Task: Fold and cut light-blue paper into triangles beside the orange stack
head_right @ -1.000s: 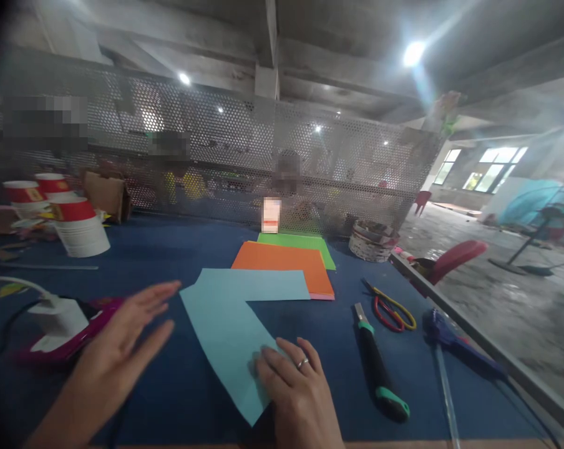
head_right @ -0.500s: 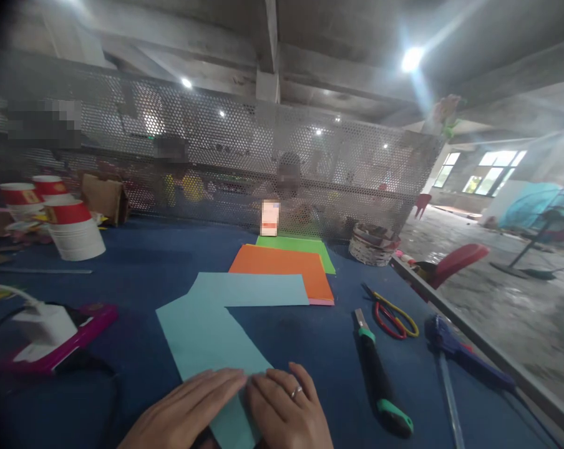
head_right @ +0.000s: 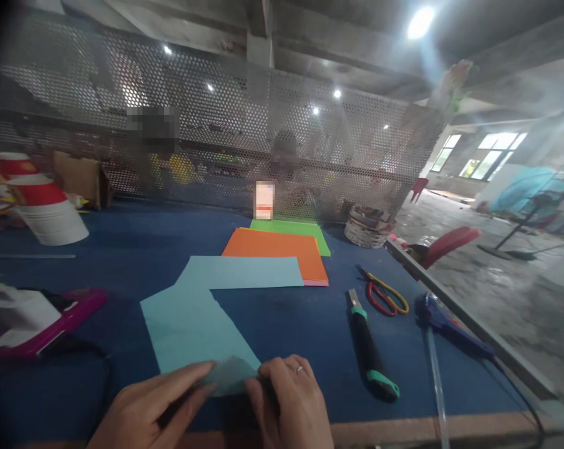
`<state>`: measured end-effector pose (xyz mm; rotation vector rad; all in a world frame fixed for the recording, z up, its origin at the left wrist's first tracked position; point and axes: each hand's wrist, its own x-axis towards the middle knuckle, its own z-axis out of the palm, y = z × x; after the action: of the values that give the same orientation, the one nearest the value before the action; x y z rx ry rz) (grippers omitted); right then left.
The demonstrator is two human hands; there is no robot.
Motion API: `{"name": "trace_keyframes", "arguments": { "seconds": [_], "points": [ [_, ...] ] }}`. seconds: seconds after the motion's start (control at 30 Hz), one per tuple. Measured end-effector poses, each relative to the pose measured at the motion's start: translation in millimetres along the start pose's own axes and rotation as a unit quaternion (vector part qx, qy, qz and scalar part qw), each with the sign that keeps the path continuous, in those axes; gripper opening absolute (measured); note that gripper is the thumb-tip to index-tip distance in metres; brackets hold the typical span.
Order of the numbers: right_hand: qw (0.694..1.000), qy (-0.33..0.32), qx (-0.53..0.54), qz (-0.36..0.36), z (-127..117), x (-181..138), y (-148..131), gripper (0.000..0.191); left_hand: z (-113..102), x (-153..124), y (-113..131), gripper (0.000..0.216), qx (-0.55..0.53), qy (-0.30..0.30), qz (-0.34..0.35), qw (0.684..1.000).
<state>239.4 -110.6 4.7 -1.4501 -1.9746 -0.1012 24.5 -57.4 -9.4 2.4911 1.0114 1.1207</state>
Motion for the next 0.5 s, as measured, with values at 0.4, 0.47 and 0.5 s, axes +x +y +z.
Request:
{"name": "trace_keyframes", "arguments": {
  "seconds": [0.4,0.47,0.5],
  "points": [
    [0.995,0.001,-0.071,0.068,17.0,0.0,-7.3,0.027,11.0,3.3,2.0,0.028,0.097,0.055,-0.025,0.993],
    [0.994,0.002,-0.085,0.071,19.3,-1.1,-7.7,0.027,10.4,2.6,-0.1,0.026,0.108,0.042,-0.019,0.993],
    [0.993,0.002,-0.091,0.073,20.3,-1.5,-7.9,0.027,10.0,1.8,-1.5,0.027,0.119,0.037,-0.013,0.992]
  ]
}}
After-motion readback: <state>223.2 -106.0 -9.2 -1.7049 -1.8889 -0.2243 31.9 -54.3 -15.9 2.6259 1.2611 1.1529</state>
